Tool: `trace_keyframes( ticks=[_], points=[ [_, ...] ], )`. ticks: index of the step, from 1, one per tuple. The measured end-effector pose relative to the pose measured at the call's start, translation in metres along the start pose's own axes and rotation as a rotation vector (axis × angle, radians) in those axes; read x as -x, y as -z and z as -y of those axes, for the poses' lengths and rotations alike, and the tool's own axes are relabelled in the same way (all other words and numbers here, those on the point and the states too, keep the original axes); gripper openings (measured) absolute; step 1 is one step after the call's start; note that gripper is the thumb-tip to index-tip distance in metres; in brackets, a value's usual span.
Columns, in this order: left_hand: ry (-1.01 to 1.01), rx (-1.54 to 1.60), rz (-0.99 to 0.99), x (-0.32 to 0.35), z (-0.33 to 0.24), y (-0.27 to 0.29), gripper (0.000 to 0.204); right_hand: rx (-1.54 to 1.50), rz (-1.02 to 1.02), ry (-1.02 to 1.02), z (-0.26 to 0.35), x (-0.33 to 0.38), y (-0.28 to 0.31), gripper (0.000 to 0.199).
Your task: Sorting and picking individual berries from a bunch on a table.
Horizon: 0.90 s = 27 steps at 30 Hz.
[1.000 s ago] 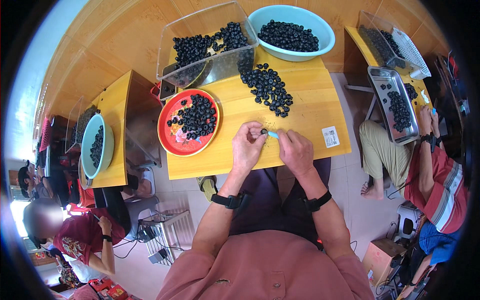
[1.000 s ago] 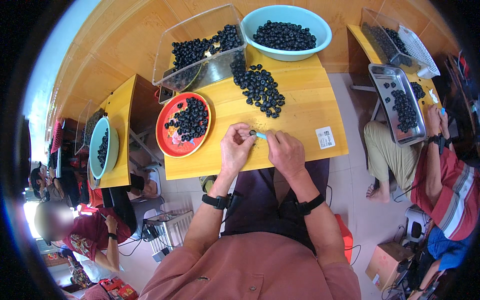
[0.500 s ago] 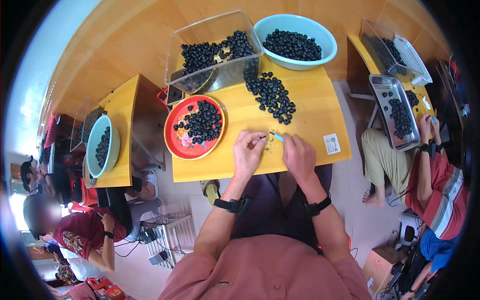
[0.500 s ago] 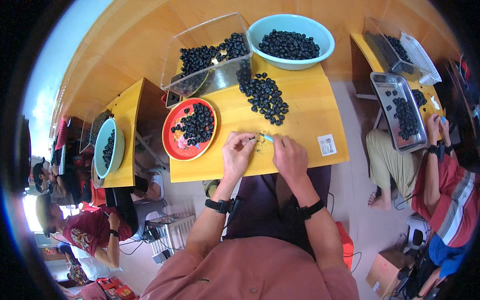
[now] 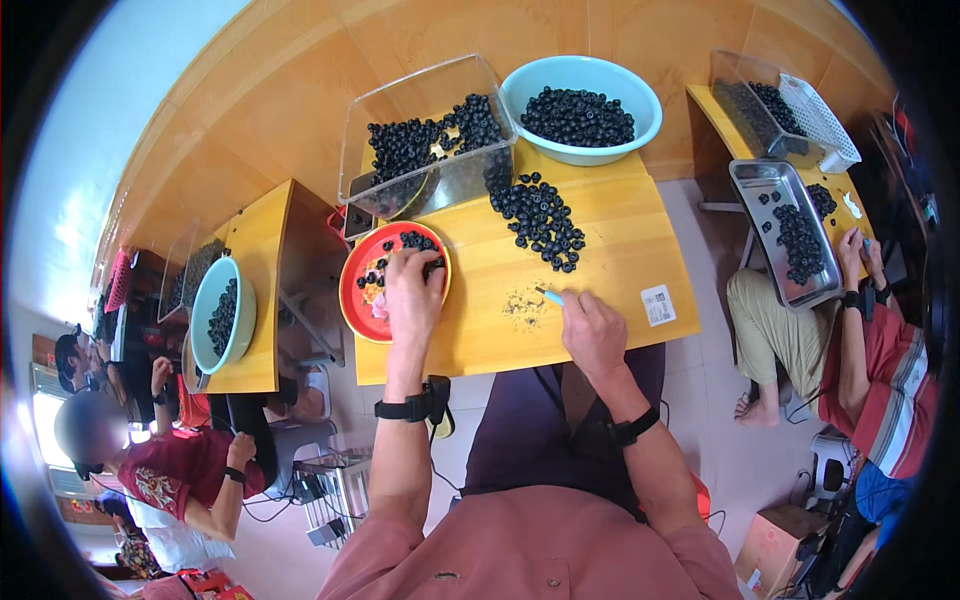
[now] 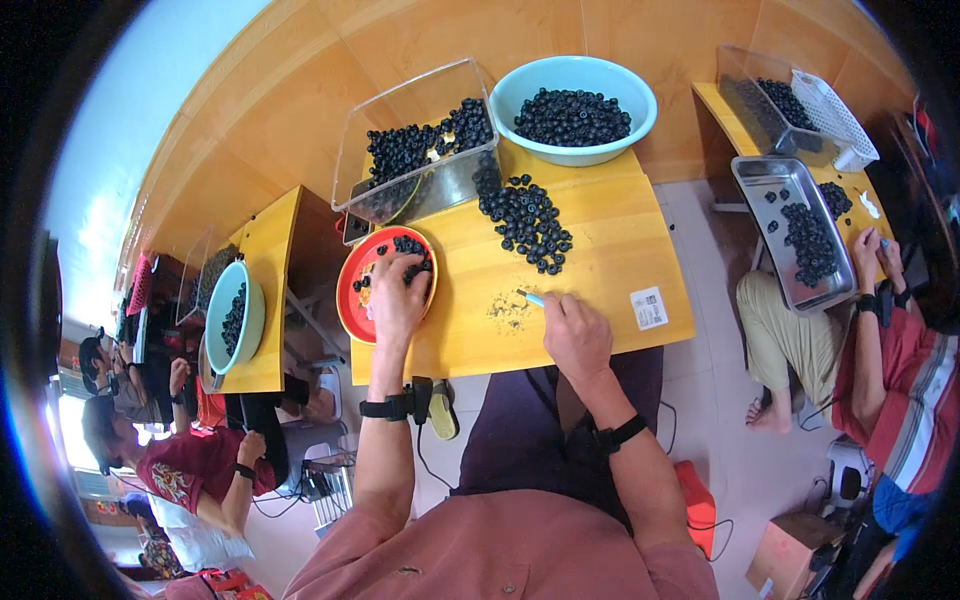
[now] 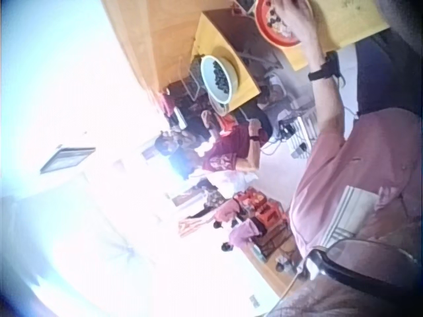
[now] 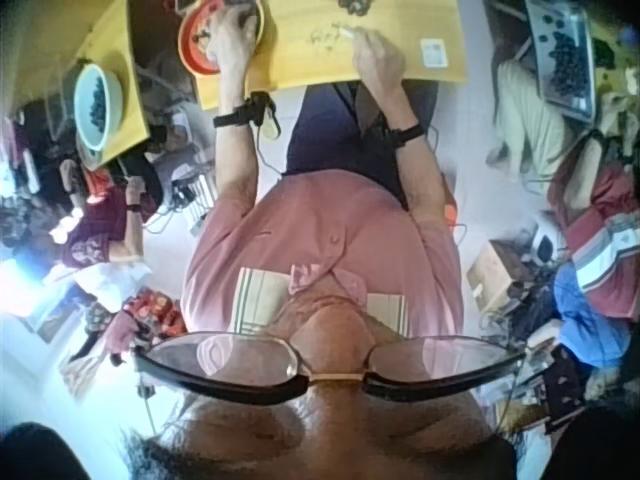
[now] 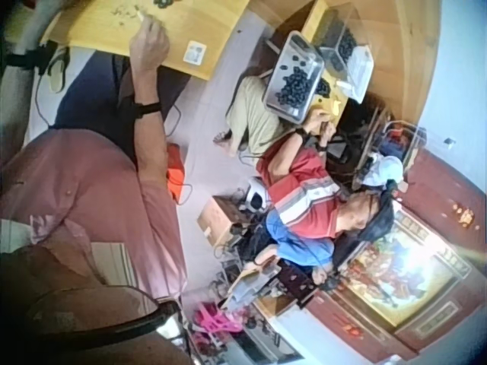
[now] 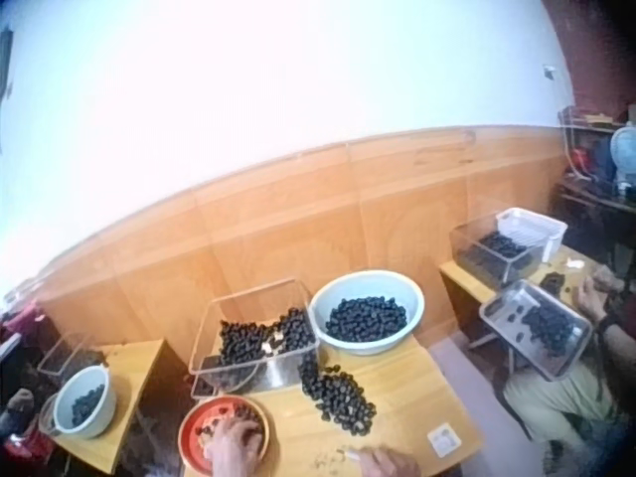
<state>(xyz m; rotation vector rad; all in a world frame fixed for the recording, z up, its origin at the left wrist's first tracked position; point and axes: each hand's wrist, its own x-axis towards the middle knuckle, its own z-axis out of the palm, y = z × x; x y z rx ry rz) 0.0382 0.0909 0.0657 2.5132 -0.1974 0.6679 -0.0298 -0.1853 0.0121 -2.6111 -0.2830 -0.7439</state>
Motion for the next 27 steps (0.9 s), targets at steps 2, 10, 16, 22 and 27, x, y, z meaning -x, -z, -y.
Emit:
trace_keyframes(
  ticks=[2, 10, 16, 22, 27],
  points=[
    [-0.06, 0.015, 0.056, -0.006, -0.013, -0.018, 0.025, 0.018, -0.043, 0.031, 0.0, -0.001, 0.0, 0.011],
    [0.146, 0.161, 0.293, -0.033, -0.06, -0.092, 0.028, 0.02, -0.043, 0.02, 0.002, 0.0, 0.0, 0.009],
    [0.164, 0.173, 0.288, -0.029, -0.052, -0.101, 0.027, 0.001, -0.052, 0.036, 0.001, 0.0, -0.002, 0.009],
    [0.194, 0.343, 0.245, 0.003, -0.066, -0.077, 0.021, 0.009, -0.054, 0.037, -0.002, 0.001, 0.0, 0.012],
    [0.347, 0.646, 0.227, 0.041, -0.071, -0.066, 0.018, 0.007, -0.042, 0.029, 0.002, -0.001, 0.003, 0.013]
  ],
)
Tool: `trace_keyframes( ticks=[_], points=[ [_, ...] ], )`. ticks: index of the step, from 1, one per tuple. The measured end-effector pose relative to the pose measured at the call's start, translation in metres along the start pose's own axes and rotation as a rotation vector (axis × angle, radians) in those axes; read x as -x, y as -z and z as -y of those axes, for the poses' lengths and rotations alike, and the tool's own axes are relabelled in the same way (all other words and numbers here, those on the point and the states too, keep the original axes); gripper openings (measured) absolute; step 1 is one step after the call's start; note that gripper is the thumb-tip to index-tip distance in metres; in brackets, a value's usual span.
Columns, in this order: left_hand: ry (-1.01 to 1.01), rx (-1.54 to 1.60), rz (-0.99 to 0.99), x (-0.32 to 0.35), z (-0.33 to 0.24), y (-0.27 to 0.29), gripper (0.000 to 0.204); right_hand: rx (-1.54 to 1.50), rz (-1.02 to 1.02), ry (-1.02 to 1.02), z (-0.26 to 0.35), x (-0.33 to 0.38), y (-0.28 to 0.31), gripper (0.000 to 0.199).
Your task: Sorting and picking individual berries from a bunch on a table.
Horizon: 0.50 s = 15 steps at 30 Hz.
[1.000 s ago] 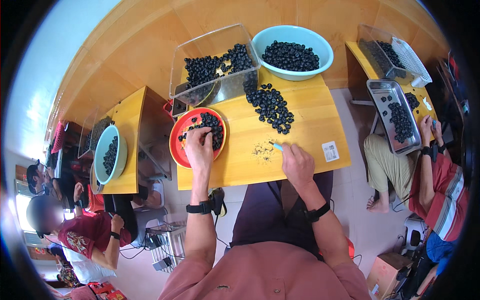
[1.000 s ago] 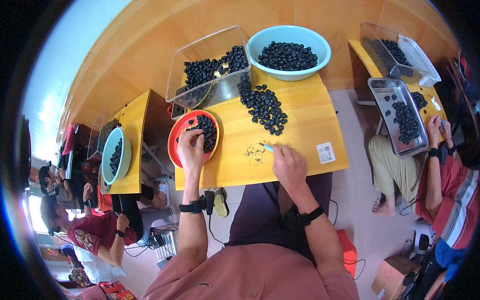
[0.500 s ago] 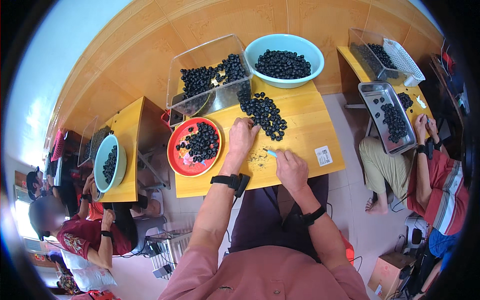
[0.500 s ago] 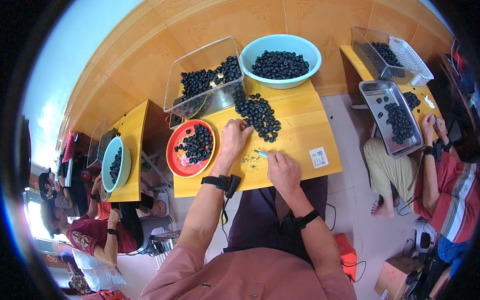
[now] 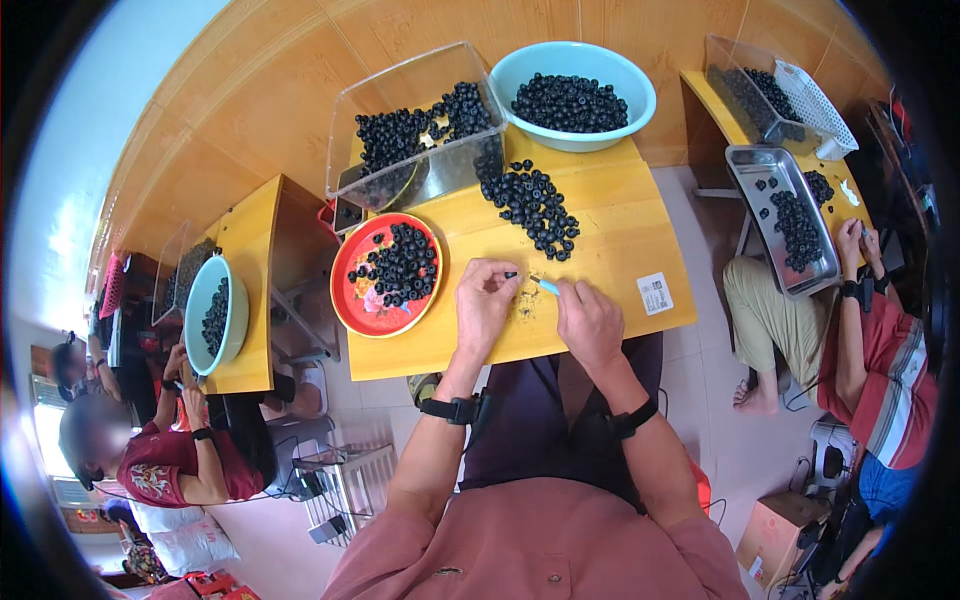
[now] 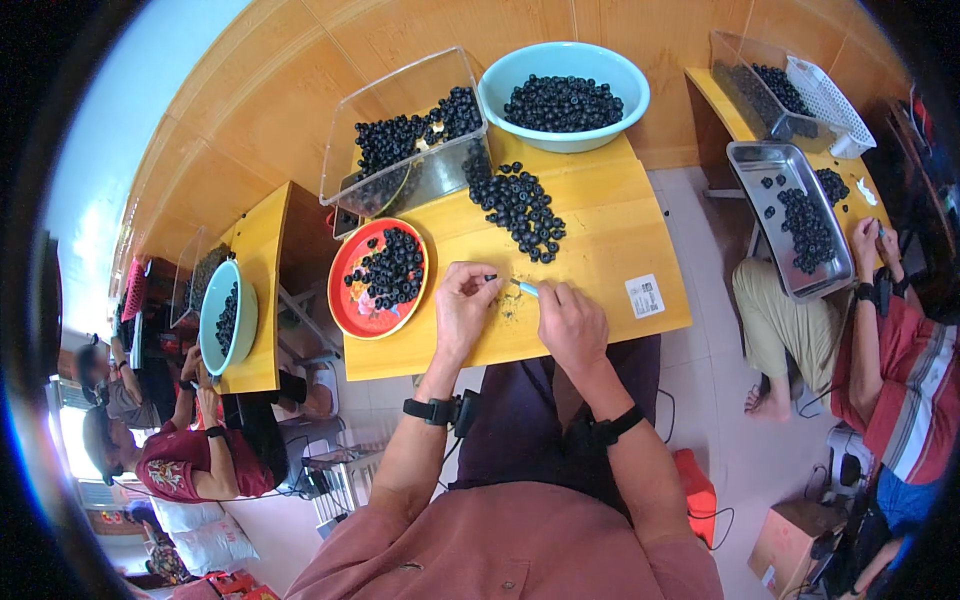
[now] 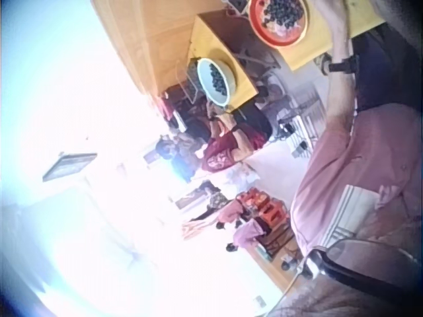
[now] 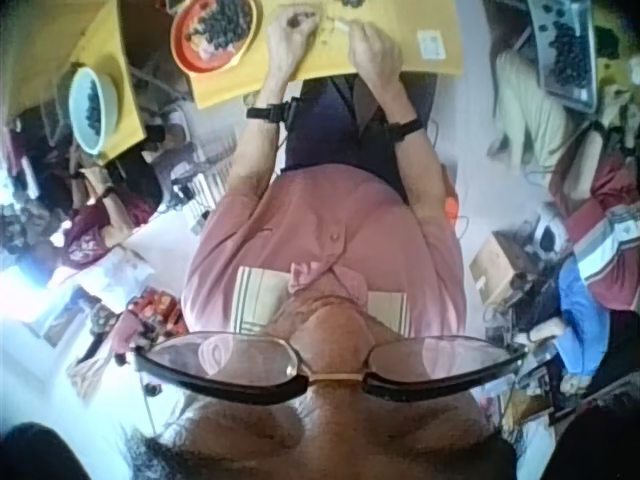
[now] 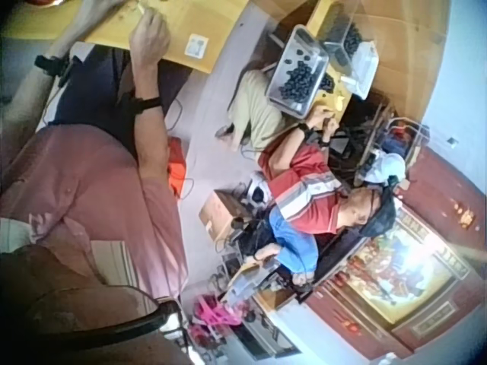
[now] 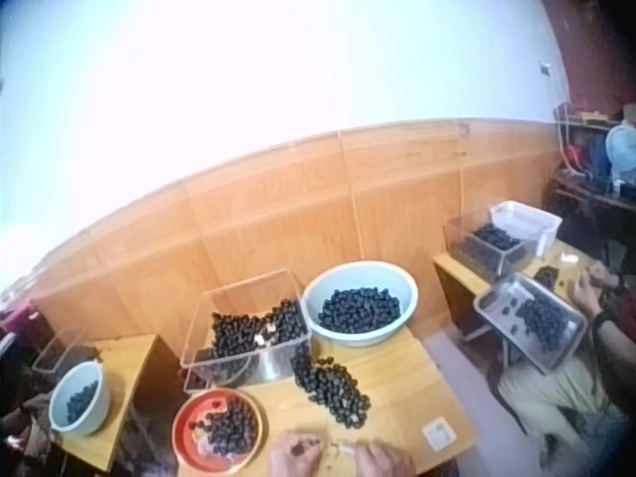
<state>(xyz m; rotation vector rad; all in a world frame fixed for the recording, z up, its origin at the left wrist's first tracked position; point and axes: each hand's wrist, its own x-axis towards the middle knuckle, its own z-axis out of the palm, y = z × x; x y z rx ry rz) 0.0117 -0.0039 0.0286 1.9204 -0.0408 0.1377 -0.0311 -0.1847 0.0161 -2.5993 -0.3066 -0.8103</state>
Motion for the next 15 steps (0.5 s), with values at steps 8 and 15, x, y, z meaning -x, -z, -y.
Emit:
trace_keyframes(
  ticks=[8, 15],
  points=[
    [0.035, 0.162, -0.025, 0.019, 0.009, -0.012, 0.018, 0.015, -0.002, 0.003, -0.001, 0.0, -0.001, 0.011],
    [-0.056, 0.107, -0.012, 0.025, 0.007, -0.013, 0.017, 0.032, 0.019, -0.005, -0.002, 0.001, 0.0, 0.011]
  ],
)
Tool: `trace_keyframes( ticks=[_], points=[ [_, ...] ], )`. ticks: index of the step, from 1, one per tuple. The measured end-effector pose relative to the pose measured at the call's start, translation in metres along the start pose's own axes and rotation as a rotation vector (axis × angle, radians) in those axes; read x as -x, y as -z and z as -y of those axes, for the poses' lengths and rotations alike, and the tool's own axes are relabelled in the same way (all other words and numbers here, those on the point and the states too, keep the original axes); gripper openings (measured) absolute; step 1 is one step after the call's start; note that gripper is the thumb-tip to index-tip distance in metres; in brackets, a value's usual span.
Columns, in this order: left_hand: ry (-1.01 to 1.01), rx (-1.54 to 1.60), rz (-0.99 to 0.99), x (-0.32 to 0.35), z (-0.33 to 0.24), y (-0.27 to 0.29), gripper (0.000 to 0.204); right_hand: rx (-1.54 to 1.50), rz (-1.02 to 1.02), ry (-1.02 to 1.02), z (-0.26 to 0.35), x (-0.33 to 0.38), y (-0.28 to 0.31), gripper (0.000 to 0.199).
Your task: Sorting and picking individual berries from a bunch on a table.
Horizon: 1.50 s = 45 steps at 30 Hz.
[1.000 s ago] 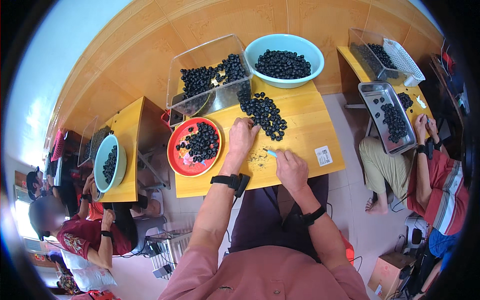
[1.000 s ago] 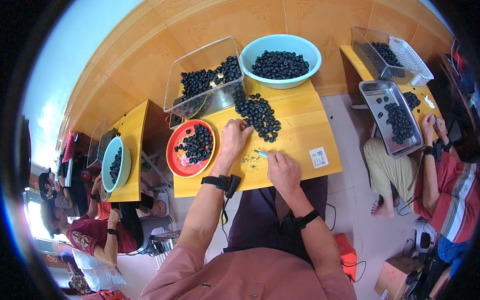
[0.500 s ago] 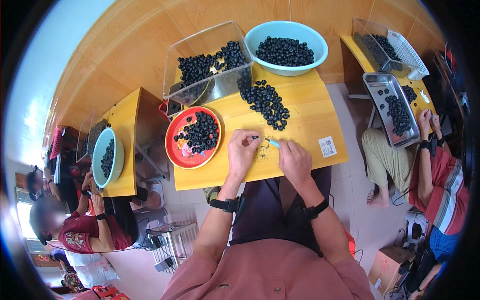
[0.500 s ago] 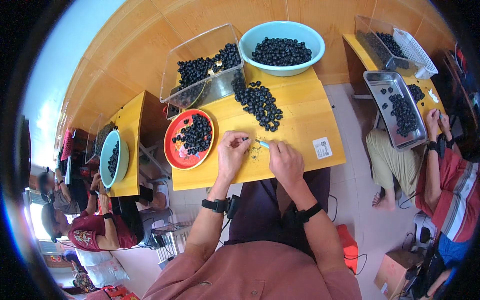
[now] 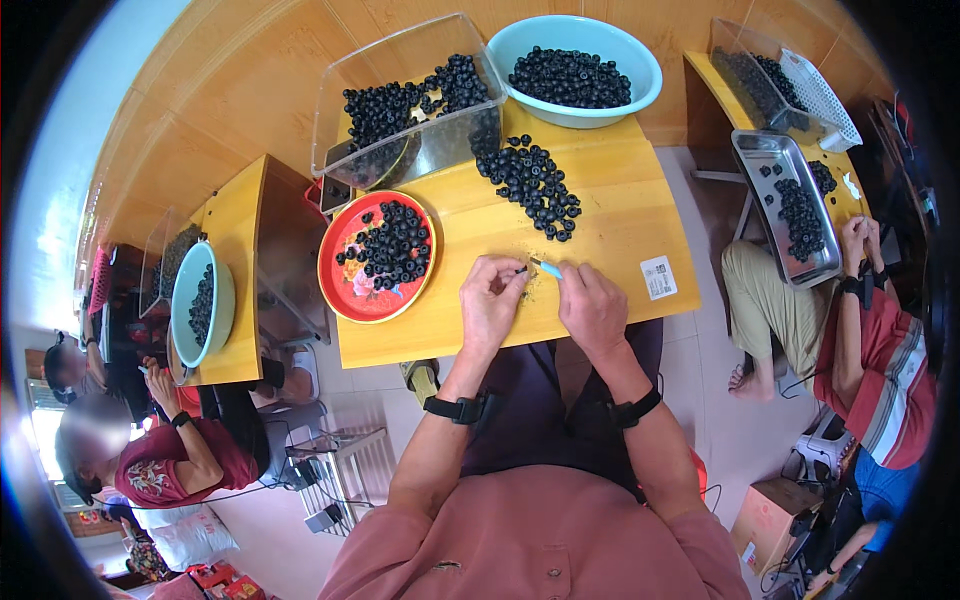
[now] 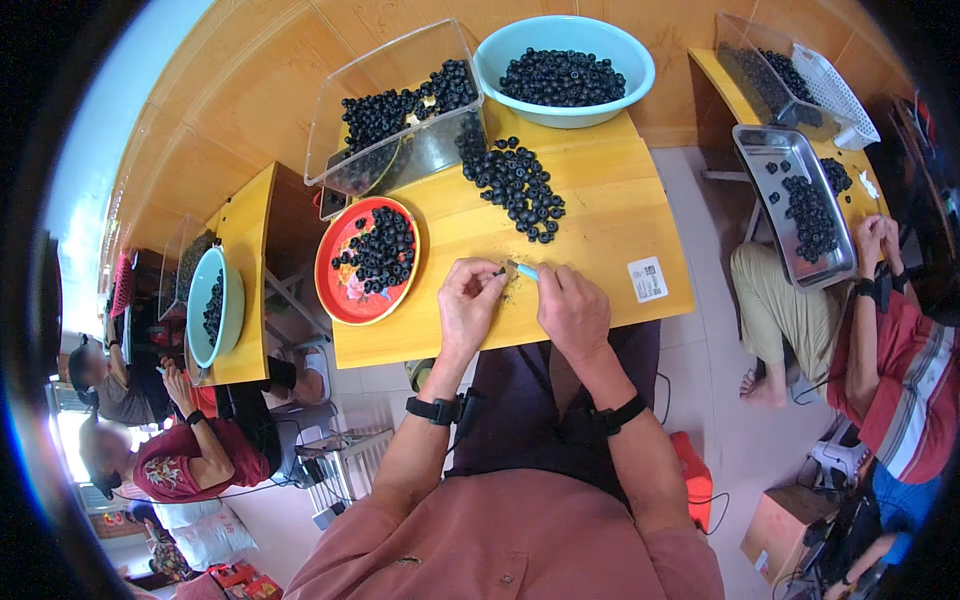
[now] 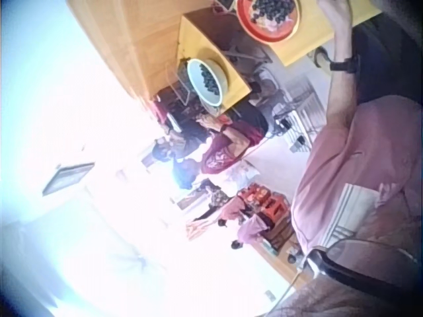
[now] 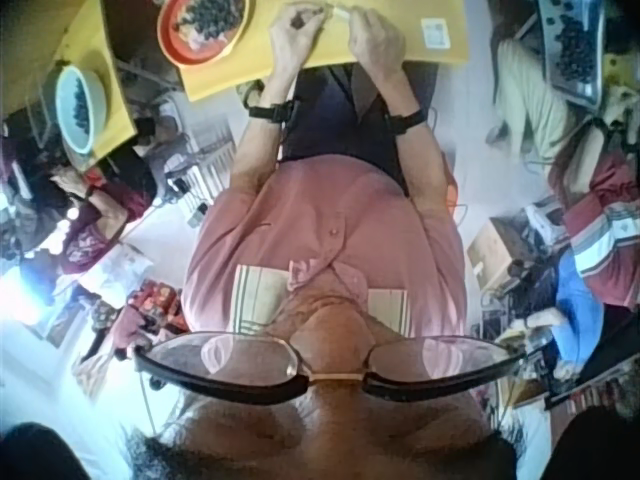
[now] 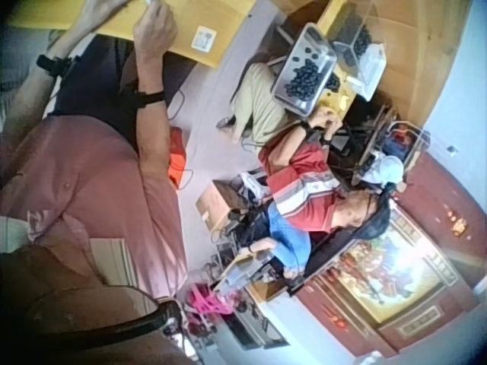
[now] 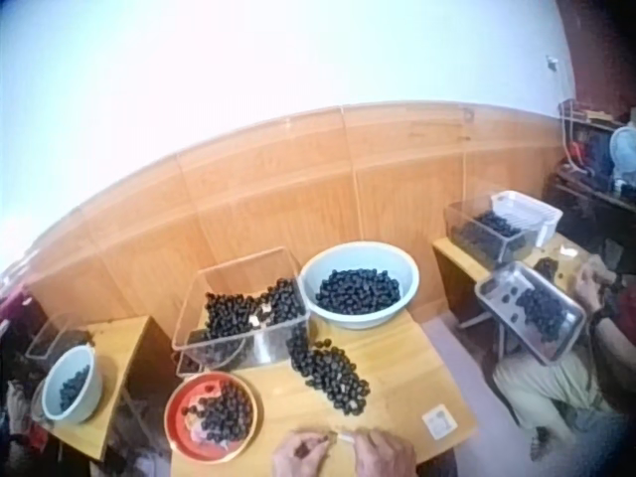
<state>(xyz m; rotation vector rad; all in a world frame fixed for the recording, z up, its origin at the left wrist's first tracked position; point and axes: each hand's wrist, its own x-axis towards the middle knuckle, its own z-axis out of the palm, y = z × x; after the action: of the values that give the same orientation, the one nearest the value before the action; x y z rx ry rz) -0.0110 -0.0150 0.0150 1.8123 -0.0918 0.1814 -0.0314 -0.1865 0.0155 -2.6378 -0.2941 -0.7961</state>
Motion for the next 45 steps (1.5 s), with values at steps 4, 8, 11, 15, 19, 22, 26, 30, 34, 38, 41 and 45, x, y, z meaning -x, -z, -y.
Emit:
trace_keyframes(
  ticks=[4, 8, 11, 15, 19, 22, 26, 30, 34, 38, 41, 45],
  points=[
    [-0.084, 0.008, 0.006, 0.0, 0.009, 0.002, 0.021, -0.02, -0.006, -0.001, 0.002, -0.001, 0.001, 0.011],
    [0.095, 0.072, 0.019, -0.001, 0.012, 0.0, 0.027, -0.041, -0.011, 0.028, 0.003, -0.003, 0.006, 0.012],
    [0.105, 0.079, 0.021, -0.001, 0.009, -0.003, 0.028, -0.042, 0.004, 0.067, 0.002, -0.001, 0.005, 0.012],
    [0.103, 0.02, 0.025, -0.001, 0.005, -0.001, 0.027, -0.043, 0.012, 0.091, 0.002, -0.002, 0.004, 0.013],
    [0.085, 0.031, 0.026, -0.001, 0.008, -0.001, 0.028, -0.042, 0.047, 0.094, 0.002, -0.002, 0.003, 0.014],
    [0.087, 0.04, 0.008, -0.001, 0.008, -0.001, 0.026, -0.041, 0.045, 0.093, 0.002, -0.002, 0.002, 0.015],
    [0.086, 0.046, 0.028, 0.0, 0.007, -0.002, 0.028, -0.05, 0.052, 0.091, 0.002, -0.002, 0.002, 0.014],
    [0.11, 0.114, 0.021, 0.0, 0.005, -0.003, 0.029, -0.045, 0.067, 0.075, 0.002, -0.002, 0.001, 0.014],
    [0.14, 0.079, 0.041, -0.001, 0.007, -0.002, 0.027, -0.052, 0.046, 0.059, 0.001, -0.002, 0.0, 0.016],
    [0.162, 0.26, 0.012, 0.001, 0.014, -0.001, 0.025, 0.004, 0.067, -0.014, 0.001, -0.002, -0.002, 0.019],
    [0.145, 0.297, -0.01, -0.001, 0.013, -0.002, 0.025, 0.006, 0.049, -0.002, 0.0, -0.004, -0.003, 0.019],
    [-0.035, -0.021, -0.025, 0.0, 0.015, 0.007, 0.021, -0.02, 0.019, 0.034, 0.004, -0.004, -0.006, 0.019]
  ],
)
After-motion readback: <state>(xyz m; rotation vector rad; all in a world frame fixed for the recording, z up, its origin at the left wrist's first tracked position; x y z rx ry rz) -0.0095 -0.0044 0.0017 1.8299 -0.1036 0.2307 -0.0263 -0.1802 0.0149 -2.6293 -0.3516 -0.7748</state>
